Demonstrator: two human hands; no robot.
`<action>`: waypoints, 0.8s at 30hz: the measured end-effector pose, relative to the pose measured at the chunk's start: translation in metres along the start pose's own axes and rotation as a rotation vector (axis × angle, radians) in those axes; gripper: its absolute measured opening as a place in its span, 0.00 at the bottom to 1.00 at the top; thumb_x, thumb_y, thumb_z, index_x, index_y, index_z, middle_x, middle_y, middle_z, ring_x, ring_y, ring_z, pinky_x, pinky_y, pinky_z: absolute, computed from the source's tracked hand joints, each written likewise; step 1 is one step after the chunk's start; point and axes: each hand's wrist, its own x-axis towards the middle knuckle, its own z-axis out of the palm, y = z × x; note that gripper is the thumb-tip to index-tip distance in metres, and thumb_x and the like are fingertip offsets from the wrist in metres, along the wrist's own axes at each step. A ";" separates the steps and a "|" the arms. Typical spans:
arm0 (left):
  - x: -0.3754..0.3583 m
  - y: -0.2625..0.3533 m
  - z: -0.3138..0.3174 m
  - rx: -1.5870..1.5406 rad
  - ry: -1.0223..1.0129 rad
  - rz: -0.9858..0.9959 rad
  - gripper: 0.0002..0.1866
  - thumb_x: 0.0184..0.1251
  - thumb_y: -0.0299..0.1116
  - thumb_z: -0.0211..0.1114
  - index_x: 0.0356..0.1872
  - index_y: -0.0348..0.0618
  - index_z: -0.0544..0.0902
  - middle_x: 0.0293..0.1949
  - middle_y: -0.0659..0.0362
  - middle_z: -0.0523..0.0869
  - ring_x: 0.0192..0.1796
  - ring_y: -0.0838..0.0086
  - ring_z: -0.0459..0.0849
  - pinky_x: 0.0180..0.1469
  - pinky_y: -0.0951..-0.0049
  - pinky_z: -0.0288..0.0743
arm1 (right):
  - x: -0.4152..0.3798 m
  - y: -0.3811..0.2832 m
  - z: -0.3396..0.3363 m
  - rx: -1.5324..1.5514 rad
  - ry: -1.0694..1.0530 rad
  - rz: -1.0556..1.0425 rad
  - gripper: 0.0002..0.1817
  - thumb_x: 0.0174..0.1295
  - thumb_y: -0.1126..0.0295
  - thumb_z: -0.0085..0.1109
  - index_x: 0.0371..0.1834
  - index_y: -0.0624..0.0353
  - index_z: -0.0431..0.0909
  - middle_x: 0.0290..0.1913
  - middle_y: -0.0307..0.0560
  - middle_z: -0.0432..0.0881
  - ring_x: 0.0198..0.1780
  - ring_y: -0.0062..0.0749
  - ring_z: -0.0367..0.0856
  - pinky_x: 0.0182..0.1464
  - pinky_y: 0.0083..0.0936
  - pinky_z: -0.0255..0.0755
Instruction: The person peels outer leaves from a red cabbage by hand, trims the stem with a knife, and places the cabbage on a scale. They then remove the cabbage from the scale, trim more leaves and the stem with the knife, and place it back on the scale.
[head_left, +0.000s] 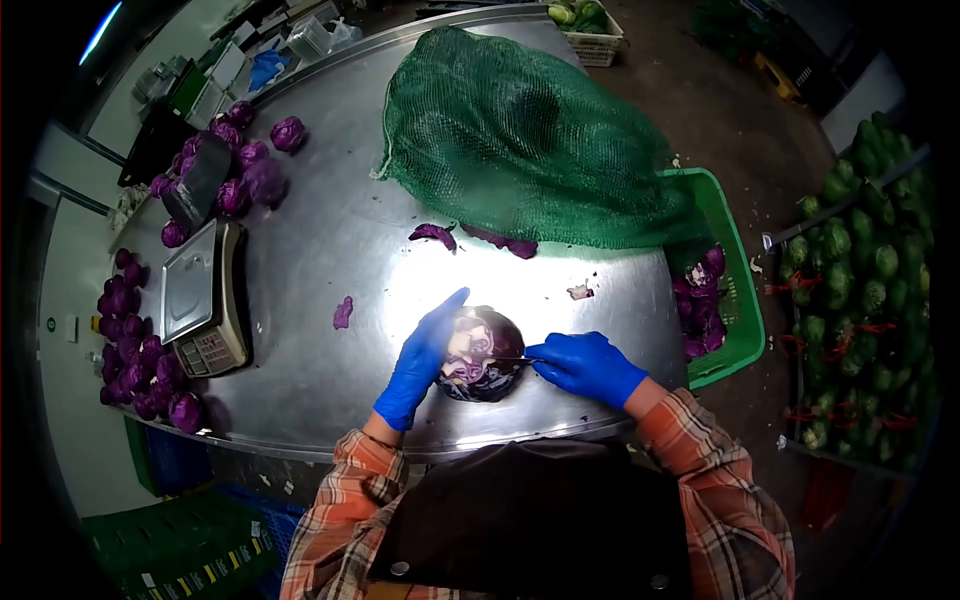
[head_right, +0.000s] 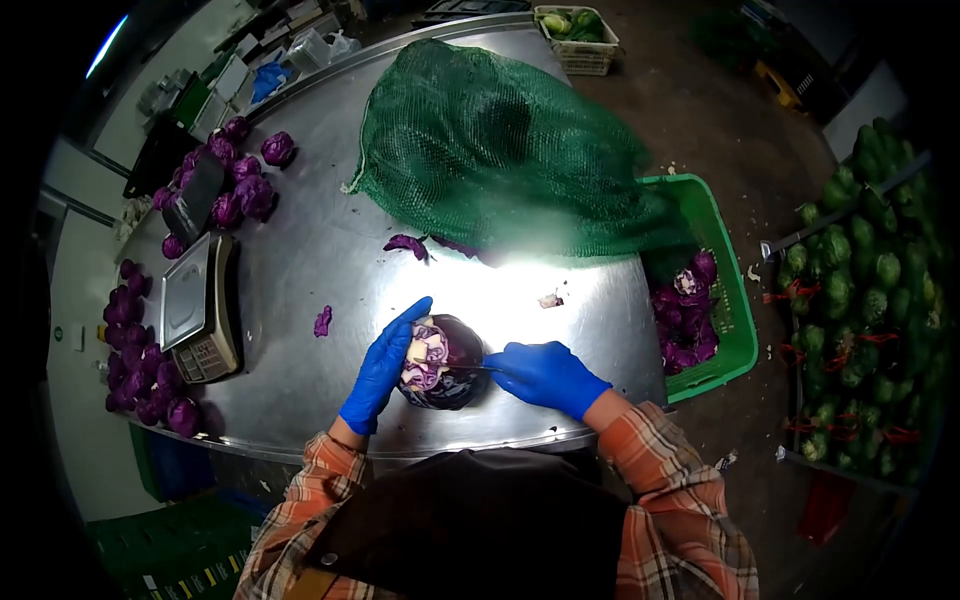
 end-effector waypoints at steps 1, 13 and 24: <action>-0.001 0.001 -0.002 -0.013 0.000 -0.002 0.23 0.77 0.38 0.50 0.68 0.39 0.69 0.67 0.55 0.72 0.64 0.71 0.73 0.69 0.72 0.62 | -0.002 0.004 0.003 0.000 -0.014 0.016 0.12 0.65 0.60 0.55 0.49 0.45 0.81 0.37 0.42 0.81 0.34 0.42 0.83 0.36 0.34 0.77; -0.017 -0.009 -0.016 -0.115 0.058 -0.050 0.31 0.78 0.49 0.45 0.73 0.39 0.60 0.71 0.54 0.65 0.70 0.67 0.66 0.72 0.69 0.57 | -0.059 0.058 0.011 -0.013 -0.040 0.368 0.13 0.66 0.59 0.55 0.48 0.51 0.81 0.41 0.50 0.82 0.37 0.45 0.83 0.43 0.34 0.78; -0.005 0.007 0.051 0.107 -0.037 -0.057 0.46 0.57 0.34 0.72 0.75 0.42 0.56 0.73 0.51 0.61 0.73 0.62 0.62 0.73 0.64 0.57 | -0.009 -0.013 0.008 0.565 0.250 0.389 0.28 0.72 0.57 0.50 0.71 0.56 0.64 0.65 0.55 0.72 0.62 0.39 0.75 0.60 0.28 0.70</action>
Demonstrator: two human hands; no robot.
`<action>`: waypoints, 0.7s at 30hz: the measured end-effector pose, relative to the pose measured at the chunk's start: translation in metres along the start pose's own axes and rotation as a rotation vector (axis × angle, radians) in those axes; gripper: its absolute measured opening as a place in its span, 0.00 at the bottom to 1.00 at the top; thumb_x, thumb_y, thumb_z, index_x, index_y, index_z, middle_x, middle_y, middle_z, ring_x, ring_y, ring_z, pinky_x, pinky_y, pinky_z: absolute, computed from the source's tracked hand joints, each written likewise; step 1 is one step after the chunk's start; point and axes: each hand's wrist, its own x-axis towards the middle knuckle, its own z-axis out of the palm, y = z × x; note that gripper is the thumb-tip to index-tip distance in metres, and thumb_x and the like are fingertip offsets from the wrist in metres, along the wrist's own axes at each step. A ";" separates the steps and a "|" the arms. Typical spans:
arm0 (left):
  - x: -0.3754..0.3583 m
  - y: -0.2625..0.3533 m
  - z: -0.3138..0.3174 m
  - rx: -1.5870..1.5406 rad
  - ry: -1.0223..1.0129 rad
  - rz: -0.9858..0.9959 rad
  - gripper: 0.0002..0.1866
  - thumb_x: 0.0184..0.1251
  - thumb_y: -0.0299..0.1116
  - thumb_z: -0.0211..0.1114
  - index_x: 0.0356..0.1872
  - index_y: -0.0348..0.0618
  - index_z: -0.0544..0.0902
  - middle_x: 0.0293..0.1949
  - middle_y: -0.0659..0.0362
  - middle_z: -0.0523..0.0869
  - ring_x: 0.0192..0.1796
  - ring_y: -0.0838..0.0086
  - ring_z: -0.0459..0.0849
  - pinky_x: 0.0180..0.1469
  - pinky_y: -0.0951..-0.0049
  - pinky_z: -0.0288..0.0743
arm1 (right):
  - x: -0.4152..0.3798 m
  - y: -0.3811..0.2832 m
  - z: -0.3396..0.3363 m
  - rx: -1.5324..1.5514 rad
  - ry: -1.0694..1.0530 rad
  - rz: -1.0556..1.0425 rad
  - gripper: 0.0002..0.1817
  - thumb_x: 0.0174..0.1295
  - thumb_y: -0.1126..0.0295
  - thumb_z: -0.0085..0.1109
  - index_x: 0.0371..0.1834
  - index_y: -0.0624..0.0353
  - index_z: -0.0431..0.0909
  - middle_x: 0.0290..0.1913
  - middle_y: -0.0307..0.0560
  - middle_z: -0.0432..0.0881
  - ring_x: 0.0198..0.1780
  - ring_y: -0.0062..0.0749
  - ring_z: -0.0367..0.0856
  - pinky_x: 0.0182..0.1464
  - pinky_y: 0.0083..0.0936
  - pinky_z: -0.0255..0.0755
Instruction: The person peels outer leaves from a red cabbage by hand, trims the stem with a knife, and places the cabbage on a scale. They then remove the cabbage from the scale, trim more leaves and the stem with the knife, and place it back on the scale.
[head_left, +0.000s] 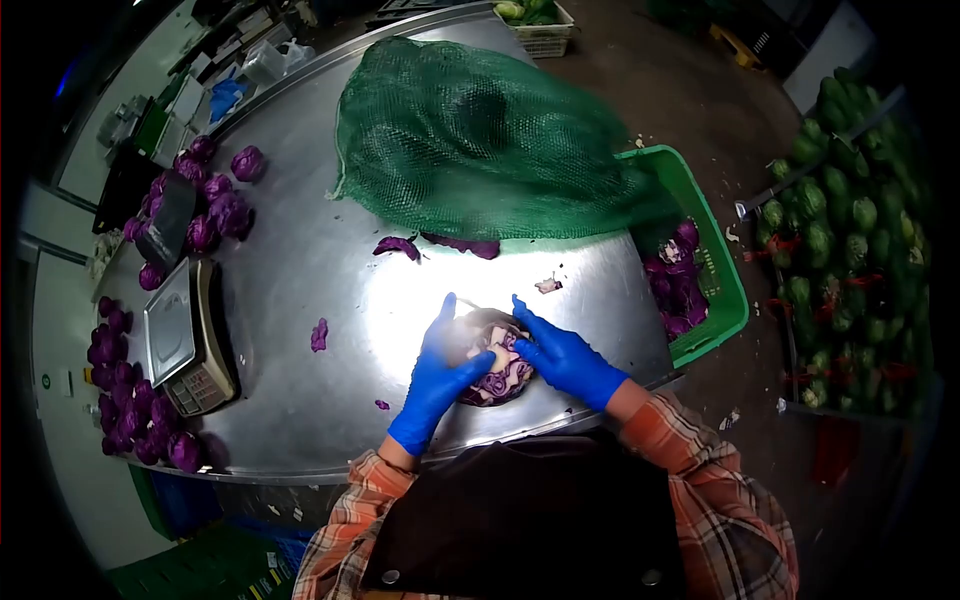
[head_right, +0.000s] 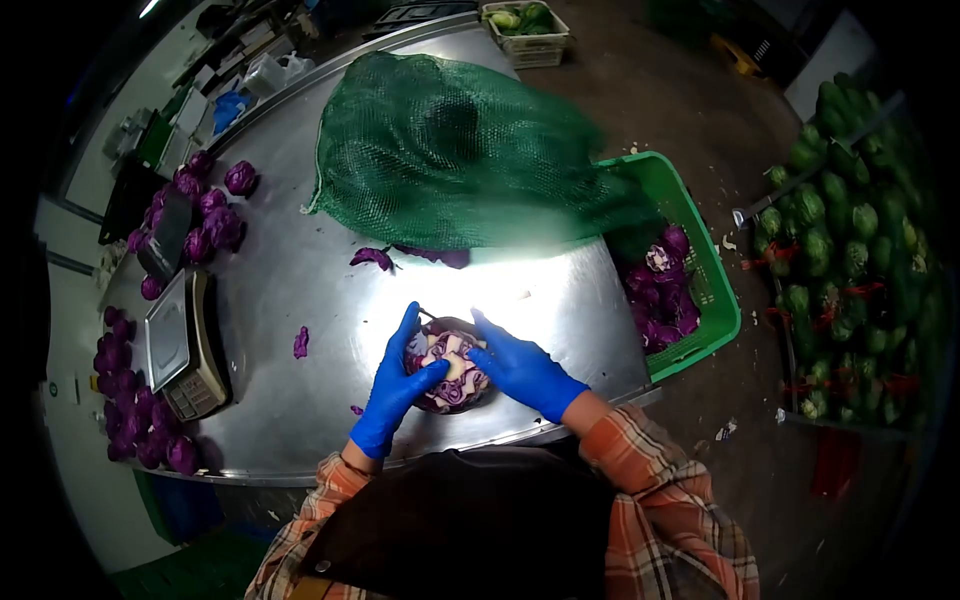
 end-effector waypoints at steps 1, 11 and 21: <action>0.001 -0.001 0.000 0.027 -0.001 -0.001 0.45 0.57 0.34 0.72 0.74 0.42 0.56 0.73 0.51 0.61 0.72 0.62 0.62 0.73 0.64 0.57 | 0.001 -0.004 -0.001 -0.032 -0.033 0.017 0.28 0.72 0.56 0.50 0.71 0.57 0.63 0.67 0.56 0.71 0.65 0.41 0.73 0.63 0.30 0.68; -0.016 -0.033 -0.017 -0.049 -0.013 0.119 0.50 0.53 0.40 0.74 0.74 0.40 0.55 0.72 0.50 0.60 0.74 0.60 0.59 0.74 0.62 0.52 | 0.022 0.033 -0.004 -0.251 0.182 -0.059 0.18 0.62 0.60 0.61 0.52 0.57 0.77 0.32 0.56 0.82 0.35 0.47 0.83 0.39 0.34 0.76; -0.065 -0.028 -0.048 0.630 0.016 0.266 0.51 0.44 0.46 0.80 0.70 0.44 0.62 0.72 0.49 0.59 0.76 0.56 0.53 0.75 0.57 0.51 | 0.079 0.089 -0.017 -0.221 0.380 0.030 0.18 0.67 0.61 0.55 0.55 0.58 0.74 0.40 0.52 0.84 0.43 0.42 0.83 0.46 0.34 0.75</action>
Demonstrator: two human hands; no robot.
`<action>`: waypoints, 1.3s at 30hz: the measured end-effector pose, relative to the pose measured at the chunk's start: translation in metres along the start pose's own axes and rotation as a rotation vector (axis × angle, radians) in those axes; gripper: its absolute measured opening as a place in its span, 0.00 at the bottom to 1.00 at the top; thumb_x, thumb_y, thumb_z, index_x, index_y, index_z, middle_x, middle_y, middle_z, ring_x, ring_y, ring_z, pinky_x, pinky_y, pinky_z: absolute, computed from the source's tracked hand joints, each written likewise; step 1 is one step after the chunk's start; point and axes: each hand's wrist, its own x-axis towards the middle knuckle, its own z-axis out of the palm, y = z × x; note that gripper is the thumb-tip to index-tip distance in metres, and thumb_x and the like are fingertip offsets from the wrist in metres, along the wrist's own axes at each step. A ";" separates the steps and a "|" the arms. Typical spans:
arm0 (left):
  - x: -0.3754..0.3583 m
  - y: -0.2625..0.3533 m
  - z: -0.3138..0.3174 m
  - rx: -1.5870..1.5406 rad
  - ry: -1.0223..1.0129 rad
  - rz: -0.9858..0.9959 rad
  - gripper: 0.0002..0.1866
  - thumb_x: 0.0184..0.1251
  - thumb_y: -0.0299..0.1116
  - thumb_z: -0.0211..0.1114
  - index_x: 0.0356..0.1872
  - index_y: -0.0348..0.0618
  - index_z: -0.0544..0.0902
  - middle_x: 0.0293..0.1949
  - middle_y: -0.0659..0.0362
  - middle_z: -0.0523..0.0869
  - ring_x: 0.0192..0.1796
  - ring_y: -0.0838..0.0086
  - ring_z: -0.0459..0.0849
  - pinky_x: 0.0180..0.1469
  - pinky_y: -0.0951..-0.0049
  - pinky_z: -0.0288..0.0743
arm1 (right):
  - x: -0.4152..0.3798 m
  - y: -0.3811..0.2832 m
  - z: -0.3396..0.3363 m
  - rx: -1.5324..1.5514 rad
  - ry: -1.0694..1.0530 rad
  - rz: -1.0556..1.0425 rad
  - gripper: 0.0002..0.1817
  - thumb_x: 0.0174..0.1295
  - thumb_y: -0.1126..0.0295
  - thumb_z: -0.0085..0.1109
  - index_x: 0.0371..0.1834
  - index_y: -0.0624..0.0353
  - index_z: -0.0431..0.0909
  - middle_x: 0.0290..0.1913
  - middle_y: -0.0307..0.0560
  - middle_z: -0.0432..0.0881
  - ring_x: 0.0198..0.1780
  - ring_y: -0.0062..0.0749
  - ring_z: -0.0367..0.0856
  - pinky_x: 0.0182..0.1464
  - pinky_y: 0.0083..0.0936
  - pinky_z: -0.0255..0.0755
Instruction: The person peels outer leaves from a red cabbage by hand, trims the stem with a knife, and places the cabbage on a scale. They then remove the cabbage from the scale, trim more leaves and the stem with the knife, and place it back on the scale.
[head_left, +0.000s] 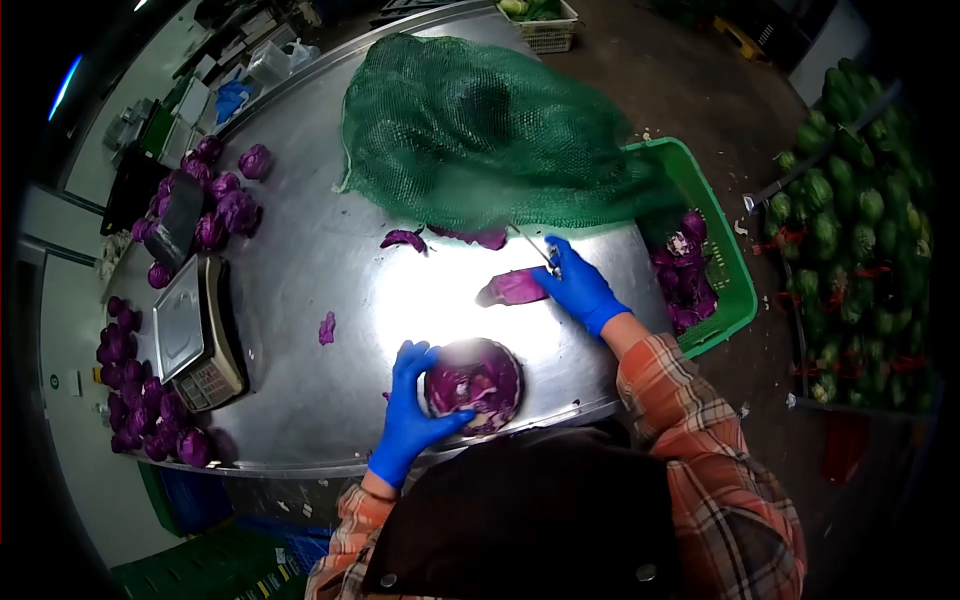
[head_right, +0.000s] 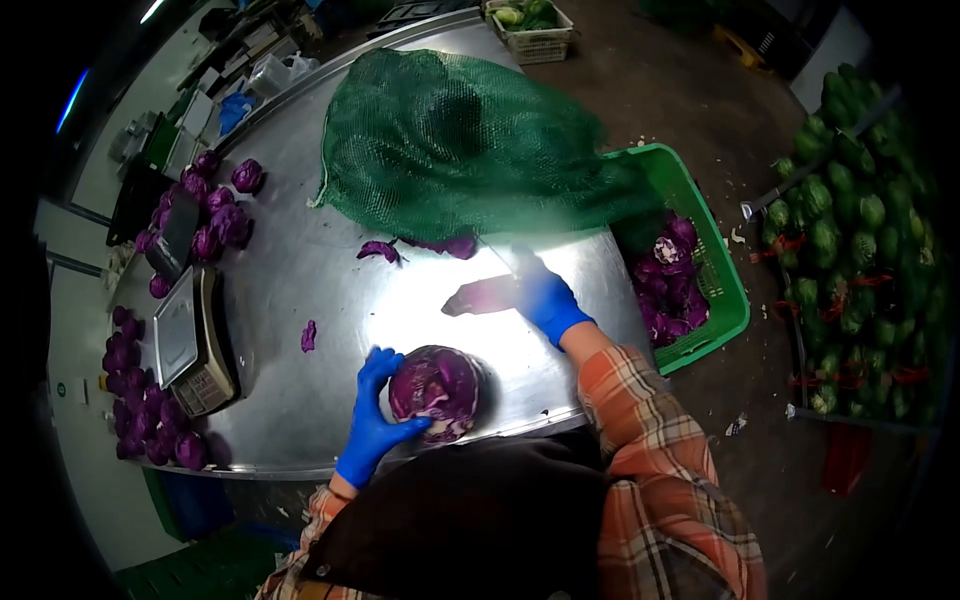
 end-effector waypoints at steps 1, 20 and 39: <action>0.007 0.015 0.009 -0.103 0.065 0.011 0.49 0.43 0.45 0.82 0.66 0.41 0.64 0.69 0.48 0.63 0.73 0.57 0.60 0.73 0.59 0.57 | -0.008 -0.019 -0.011 -0.010 0.037 -0.035 0.18 0.68 0.60 0.54 0.56 0.58 0.74 0.40 0.51 0.84 0.42 0.40 0.83 0.47 0.33 0.75; 0.040 0.039 0.028 -0.800 0.104 -0.297 0.47 0.60 0.30 0.70 0.76 0.44 0.50 0.72 0.50 0.59 0.70 0.64 0.65 0.70 0.64 0.64 | -0.117 -0.088 -0.010 0.109 -0.429 -0.014 0.39 0.73 0.54 0.44 0.78 0.55 0.35 0.65 0.69 0.68 0.48 0.61 0.81 0.49 0.43 0.77; 0.001 0.020 0.047 -0.802 0.243 -0.212 0.49 0.56 0.38 0.71 0.75 0.39 0.50 0.73 0.50 0.56 0.73 0.63 0.59 0.74 0.62 0.53 | -0.061 -0.055 0.008 0.060 -0.505 0.332 0.35 0.67 0.51 0.55 0.73 0.55 0.58 0.39 0.51 0.84 0.40 0.37 0.85 0.49 0.32 0.76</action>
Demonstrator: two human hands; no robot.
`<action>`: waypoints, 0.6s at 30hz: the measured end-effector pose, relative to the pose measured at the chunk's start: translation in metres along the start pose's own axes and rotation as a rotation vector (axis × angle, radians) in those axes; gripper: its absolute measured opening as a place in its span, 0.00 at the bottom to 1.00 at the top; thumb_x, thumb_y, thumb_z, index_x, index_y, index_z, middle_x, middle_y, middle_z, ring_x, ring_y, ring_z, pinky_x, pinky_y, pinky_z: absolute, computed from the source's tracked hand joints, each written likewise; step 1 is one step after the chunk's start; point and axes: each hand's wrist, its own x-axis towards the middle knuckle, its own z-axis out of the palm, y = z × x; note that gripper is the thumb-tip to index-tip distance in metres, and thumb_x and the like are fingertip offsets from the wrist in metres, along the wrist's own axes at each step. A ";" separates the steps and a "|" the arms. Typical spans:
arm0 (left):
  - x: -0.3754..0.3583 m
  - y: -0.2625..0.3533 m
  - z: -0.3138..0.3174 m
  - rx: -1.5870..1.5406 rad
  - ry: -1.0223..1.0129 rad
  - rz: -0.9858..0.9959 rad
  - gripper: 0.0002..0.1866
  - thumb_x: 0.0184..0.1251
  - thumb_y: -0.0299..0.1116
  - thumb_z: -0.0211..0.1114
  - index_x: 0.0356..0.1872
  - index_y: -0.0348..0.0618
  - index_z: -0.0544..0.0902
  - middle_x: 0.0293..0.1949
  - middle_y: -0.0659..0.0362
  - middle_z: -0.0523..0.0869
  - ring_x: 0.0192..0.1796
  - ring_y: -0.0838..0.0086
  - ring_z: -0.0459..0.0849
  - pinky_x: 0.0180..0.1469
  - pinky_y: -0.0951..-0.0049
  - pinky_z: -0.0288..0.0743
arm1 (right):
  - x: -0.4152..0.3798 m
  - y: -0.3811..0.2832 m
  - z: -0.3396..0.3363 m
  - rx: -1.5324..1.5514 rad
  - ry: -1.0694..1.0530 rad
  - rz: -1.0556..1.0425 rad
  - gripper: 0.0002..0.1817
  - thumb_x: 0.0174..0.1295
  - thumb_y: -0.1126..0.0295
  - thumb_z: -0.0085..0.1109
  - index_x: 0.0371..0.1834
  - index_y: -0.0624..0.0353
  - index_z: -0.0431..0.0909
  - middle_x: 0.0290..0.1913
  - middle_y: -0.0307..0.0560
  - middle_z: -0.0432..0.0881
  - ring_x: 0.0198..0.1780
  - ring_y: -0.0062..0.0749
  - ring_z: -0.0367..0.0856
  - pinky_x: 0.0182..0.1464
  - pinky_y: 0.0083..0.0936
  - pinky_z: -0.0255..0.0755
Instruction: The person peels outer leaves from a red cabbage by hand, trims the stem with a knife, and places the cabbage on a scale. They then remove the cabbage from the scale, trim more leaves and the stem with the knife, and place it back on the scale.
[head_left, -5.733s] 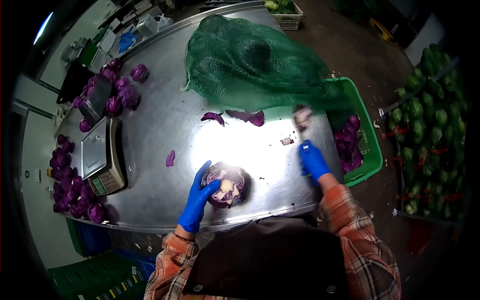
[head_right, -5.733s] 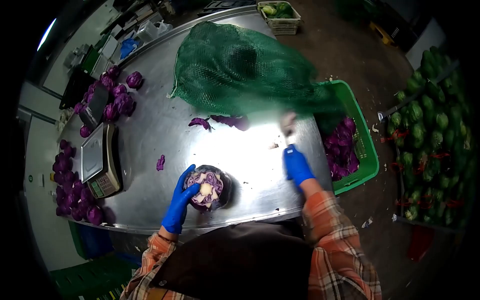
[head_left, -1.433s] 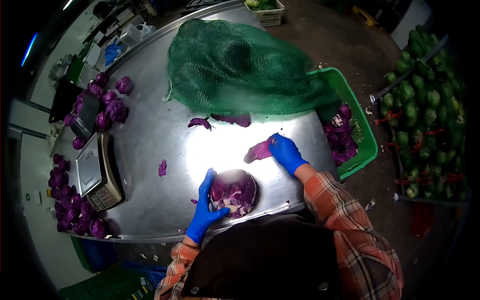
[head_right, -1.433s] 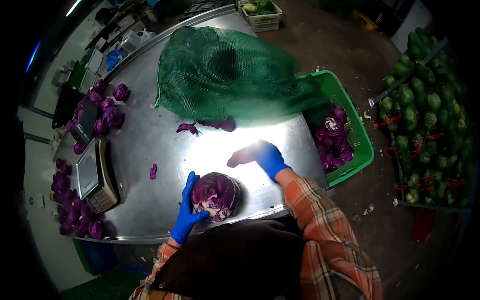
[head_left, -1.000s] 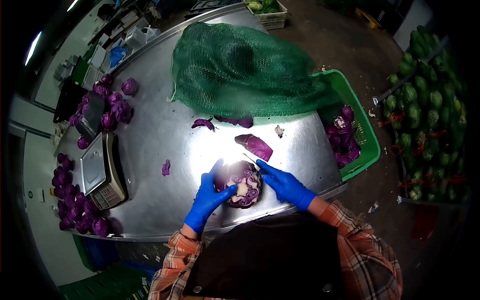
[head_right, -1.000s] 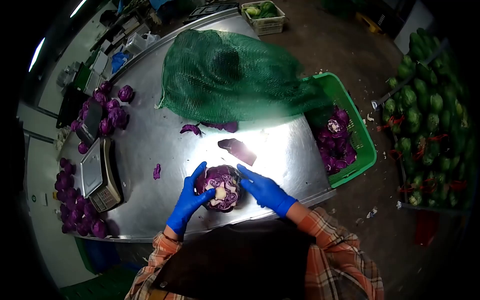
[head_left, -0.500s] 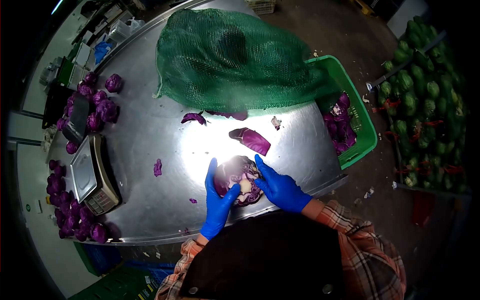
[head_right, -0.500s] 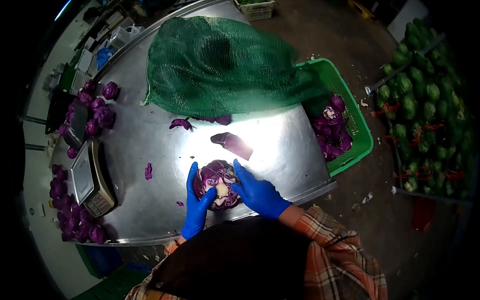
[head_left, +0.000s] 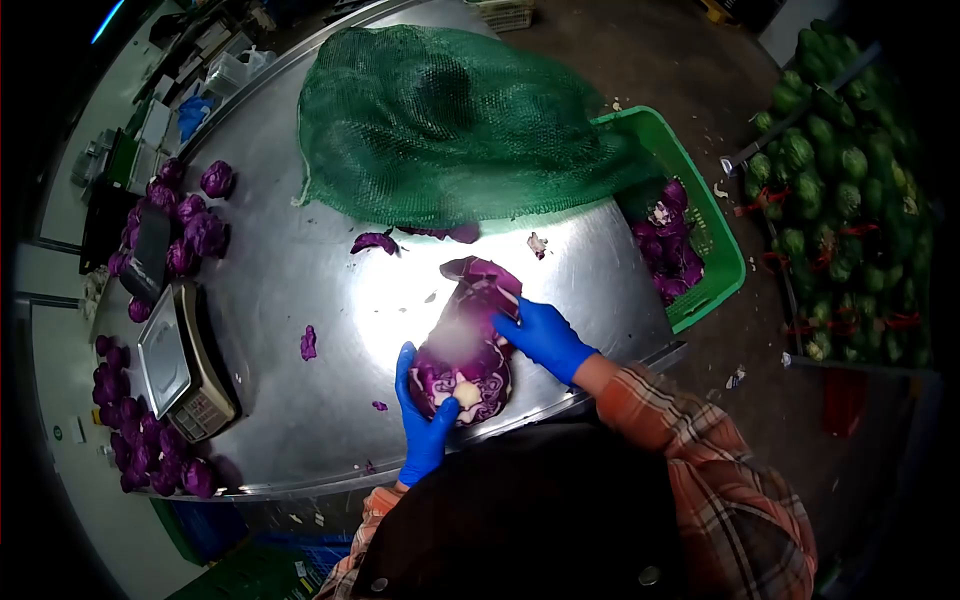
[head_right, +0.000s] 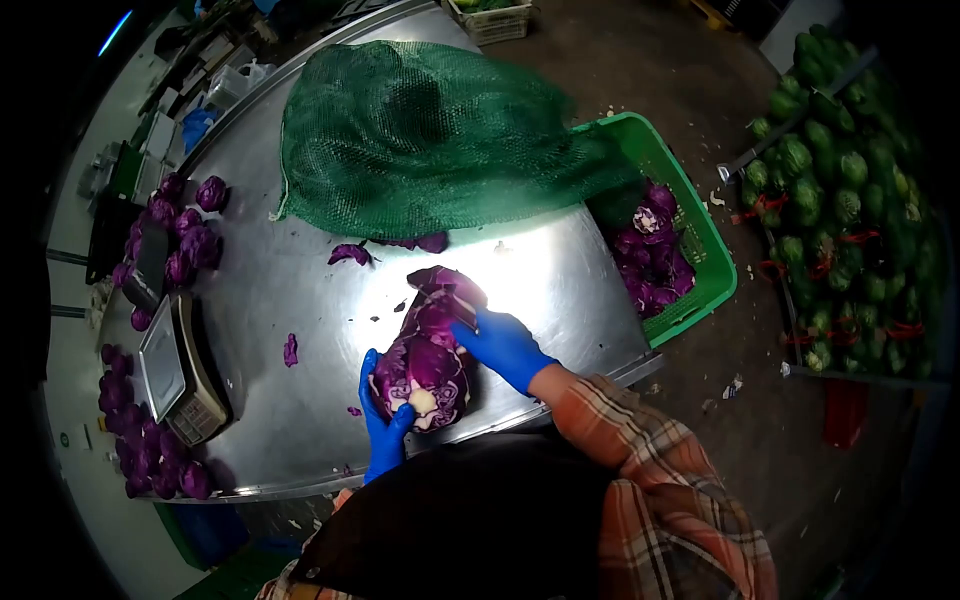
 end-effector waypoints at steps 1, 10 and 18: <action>-0.001 -0.003 -0.004 -0.018 0.003 0.014 0.49 0.56 0.39 0.71 0.75 0.39 0.50 0.73 0.50 0.56 0.73 0.63 0.59 0.74 0.62 0.53 | 0.006 -0.003 -0.001 -0.013 0.058 -0.077 0.35 0.67 0.53 0.54 0.74 0.52 0.57 0.44 0.54 0.83 0.43 0.41 0.84 0.49 0.32 0.76; -0.034 -0.036 -0.055 -0.210 0.273 -0.302 0.33 0.63 0.29 0.67 0.66 0.38 0.61 0.59 0.53 0.73 0.59 0.67 0.76 0.61 0.67 0.72 | 0.003 -0.039 -0.016 0.125 0.099 -0.148 0.27 0.66 0.48 0.56 0.62 0.54 0.71 0.34 0.43 0.81 0.21 0.22 0.72 0.27 0.23 0.72; 0.027 0.040 -0.015 0.482 -0.141 -0.013 0.52 0.49 0.36 0.79 0.74 0.43 0.56 0.69 0.50 0.63 0.70 0.61 0.66 0.71 0.63 0.62 | -0.049 -0.034 -0.006 0.224 -0.231 -0.146 0.29 0.72 0.51 0.47 0.73 0.50 0.62 0.55 0.51 0.81 0.19 0.22 0.73 0.24 0.19 0.74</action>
